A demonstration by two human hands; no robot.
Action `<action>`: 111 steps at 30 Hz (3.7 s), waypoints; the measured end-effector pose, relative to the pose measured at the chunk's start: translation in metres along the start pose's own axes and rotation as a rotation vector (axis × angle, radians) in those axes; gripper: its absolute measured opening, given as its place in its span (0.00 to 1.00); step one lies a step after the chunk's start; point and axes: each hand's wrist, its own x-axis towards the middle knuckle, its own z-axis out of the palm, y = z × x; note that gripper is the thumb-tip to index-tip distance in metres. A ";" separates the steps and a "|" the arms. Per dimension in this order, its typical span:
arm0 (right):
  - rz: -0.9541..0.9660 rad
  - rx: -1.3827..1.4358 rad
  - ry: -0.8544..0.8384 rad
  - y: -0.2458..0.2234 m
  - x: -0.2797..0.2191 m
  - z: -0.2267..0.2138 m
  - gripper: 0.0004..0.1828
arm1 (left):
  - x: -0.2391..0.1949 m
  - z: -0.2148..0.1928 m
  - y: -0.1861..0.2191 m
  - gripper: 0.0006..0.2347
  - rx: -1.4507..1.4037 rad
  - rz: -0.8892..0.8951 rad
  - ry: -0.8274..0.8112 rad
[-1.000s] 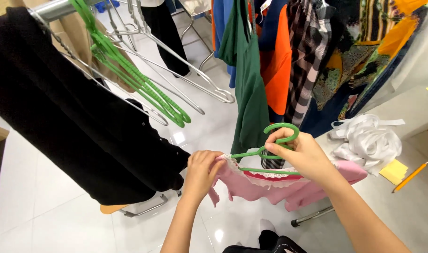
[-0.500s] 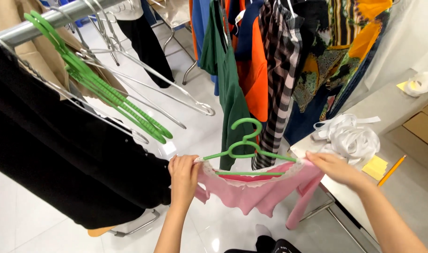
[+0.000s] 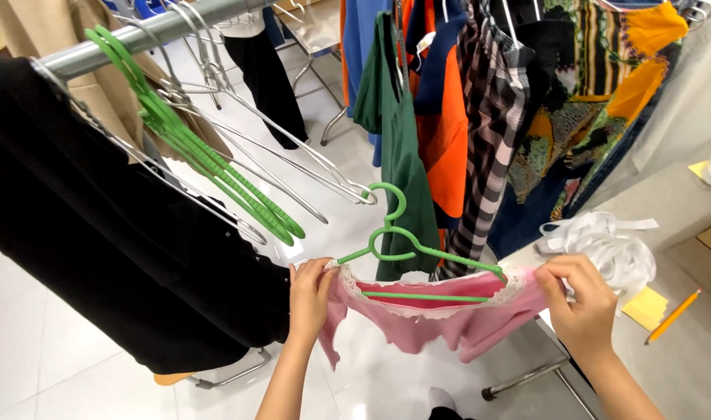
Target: Packing clothes into bags and boxes and hanging garments on a clothing rack.
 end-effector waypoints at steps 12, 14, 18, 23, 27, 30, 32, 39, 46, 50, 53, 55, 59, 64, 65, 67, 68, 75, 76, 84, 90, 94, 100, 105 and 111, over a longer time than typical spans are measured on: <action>0.702 0.472 -1.133 -0.047 0.033 -0.040 0.25 | 0.078 0.009 0.023 0.09 -0.184 -0.070 -0.228; 0.689 0.771 -1.095 -0.044 0.023 -0.021 0.26 | 0.103 0.027 0.012 0.09 -0.271 0.077 -0.188; 0.708 0.942 -0.900 -0.067 0.042 0.017 0.22 | 0.146 0.045 0.011 0.17 -0.097 0.321 0.059; 0.541 0.972 -0.719 -0.066 0.095 0.070 0.24 | 0.156 0.044 0.022 0.21 -0.192 0.482 0.227; 0.515 0.836 -0.600 -0.108 0.167 0.084 0.21 | 0.163 0.086 -0.037 0.16 -0.238 0.463 0.307; 0.425 0.811 -0.548 -0.109 0.210 0.114 0.23 | 0.149 0.067 -0.020 0.12 -0.312 0.174 0.143; 0.461 0.702 -0.570 -0.144 0.236 0.109 0.24 | 0.139 0.047 -0.001 0.12 -0.398 0.217 0.123; 0.524 0.409 -0.591 -0.183 0.256 0.124 0.25 | 0.116 -0.005 0.040 0.12 -0.301 -0.108 -0.155; 0.521 0.285 -0.563 -0.162 0.249 0.142 0.26 | 0.090 -0.024 0.060 0.10 -0.293 -0.362 -0.221; 0.510 0.209 -0.524 -0.162 0.245 0.138 0.30 | 0.074 -0.043 0.077 0.12 -0.294 -0.482 -0.274; 0.477 0.155 -0.519 -0.154 0.240 0.139 0.34 | 0.061 -0.051 0.088 0.13 -0.290 -0.458 -0.301; 0.441 0.122 -0.524 -0.152 0.232 0.135 0.40 | 0.052 -0.057 0.098 0.13 -0.306 -0.444 -0.309; 0.456 0.125 -0.545 -0.160 0.206 0.109 0.41 | 0.039 -0.041 0.088 0.11 -0.345 -0.400 -0.302; 0.523 0.092 -0.546 -0.127 0.153 0.072 0.40 | 0.010 -0.006 0.111 0.15 -0.389 -0.271 -0.434; 0.545 0.090 -0.547 -0.119 0.140 0.060 0.37 | 0.002 -0.001 0.125 0.15 -0.395 -0.290 -0.516; 0.610 0.075 -0.521 -0.098 0.111 0.033 0.35 | -0.012 0.032 0.131 0.15 -0.396 -0.300 -0.650; 0.650 0.094 -0.512 -0.085 0.094 0.018 0.33 | -0.021 0.060 0.122 0.14 -0.435 -0.273 -0.744; 1.143 0.042 -0.324 -0.053 -0.038 -0.141 0.29 | -0.098 0.168 0.207 0.15 -0.320 -0.207 -1.215; 1.174 0.037 -0.285 -0.048 -0.062 -0.160 0.29 | -0.110 0.178 0.220 0.15 -0.309 -0.186 -1.258; 1.269 -0.257 0.358 0.022 -0.297 -0.340 0.18 | -0.240 0.289 0.324 0.14 -0.272 -0.084 -1.531; 1.145 -0.572 0.691 0.024 -0.475 -0.483 0.06 | -0.362 0.317 0.412 0.14 -0.206 -0.140 -1.683; 1.411 -0.168 0.749 -0.003 -0.553 -0.531 0.27 | -0.450 0.372 0.400 0.24 -0.095 -0.203 -1.762; 1.842 0.201 0.296 -0.036 -0.583 -0.520 0.33 | -0.531 0.411 0.388 0.44 -0.327 -0.592 -1.619; 1.745 0.320 0.385 -0.033 -0.586 -0.489 0.39 | -0.576 0.404 0.402 0.34 -0.221 -0.648 -1.520; 1.524 0.417 0.808 -0.015 -0.595 -0.454 0.19 | -0.608 0.393 0.400 0.11 -0.356 -0.768 -1.569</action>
